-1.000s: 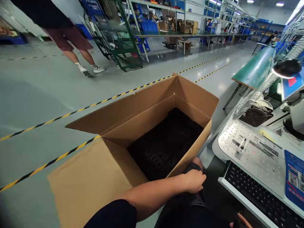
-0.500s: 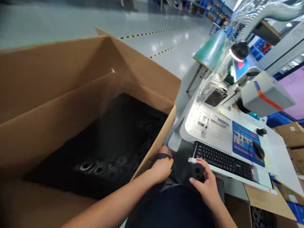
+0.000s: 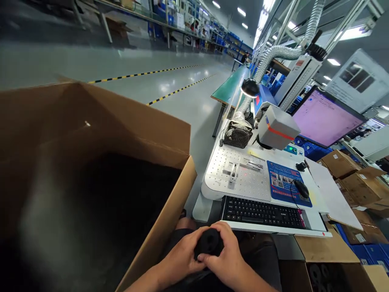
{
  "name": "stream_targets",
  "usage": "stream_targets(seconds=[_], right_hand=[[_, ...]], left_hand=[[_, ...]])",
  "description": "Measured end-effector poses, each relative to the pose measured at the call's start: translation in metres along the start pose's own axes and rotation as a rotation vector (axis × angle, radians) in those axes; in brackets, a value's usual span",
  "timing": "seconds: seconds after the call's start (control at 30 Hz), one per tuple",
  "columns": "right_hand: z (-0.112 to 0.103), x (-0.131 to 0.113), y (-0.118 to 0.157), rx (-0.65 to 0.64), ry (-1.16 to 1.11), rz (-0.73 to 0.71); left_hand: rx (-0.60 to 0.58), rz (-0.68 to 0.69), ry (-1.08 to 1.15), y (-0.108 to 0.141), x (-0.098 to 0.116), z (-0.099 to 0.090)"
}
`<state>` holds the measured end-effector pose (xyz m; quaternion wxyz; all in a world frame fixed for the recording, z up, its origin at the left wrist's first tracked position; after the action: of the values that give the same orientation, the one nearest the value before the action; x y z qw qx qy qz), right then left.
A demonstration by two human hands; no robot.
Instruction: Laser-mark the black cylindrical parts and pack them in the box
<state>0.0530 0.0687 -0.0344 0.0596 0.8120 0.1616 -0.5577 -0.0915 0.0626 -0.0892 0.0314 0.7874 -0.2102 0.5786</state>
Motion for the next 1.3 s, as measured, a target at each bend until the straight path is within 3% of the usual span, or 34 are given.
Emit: stream_targets(seconds=[0.1, 0.2, 0.33, 0.43, 0.57, 0.77, 1.07, 1.3], right_hand=[[-0.015, -0.012, -0.003, 0.002, 0.083, -0.094], [-0.054, -0.018, -0.024, 0.128, 0.132, -0.136], [-0.122, -0.005, -0.086, 0.471, 0.213, -0.007], [-0.149, 0.015, -0.137, 0.561, 0.223, 0.074], [-0.152, 0.038, -0.183, 0.542, 0.245, 0.097], [-0.148, 0.053, -0.208, 0.527, 0.268, 0.080], [-0.150, 0.059, -0.213, 0.499, 0.234, 0.052], [-0.152, 0.060, -0.200, 0.578, 0.269, 0.060]], left_hand=[[0.047, -0.046, -0.043, 0.003, -0.015, 0.000], [0.109, -0.097, -0.085, 0.006, -0.034, -0.006], [0.142, -0.088, -0.084, 0.004, -0.042, -0.014], [0.130, -0.096, -0.113, 0.002, -0.039, -0.017], [0.120, -0.096, -0.136, 0.002, -0.043, -0.017], [0.222, -0.031, -0.170, 0.008, -0.067, -0.009], [0.214, -0.007, -0.196, 0.010, -0.083, -0.001], [0.203, -0.026, -0.186, 0.009, -0.071, -0.008]])
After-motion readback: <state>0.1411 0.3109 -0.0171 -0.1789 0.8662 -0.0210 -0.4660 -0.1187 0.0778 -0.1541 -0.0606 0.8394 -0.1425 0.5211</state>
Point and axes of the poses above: each hand's wrist, its own y-axis away from the middle knuckle, its own z-axis out of the palm, x = y × z, the point moved 5 cm from there along -y, towards the middle knuckle, and after that the axes turned 6 degrees about -y, right-handed, at the moved point
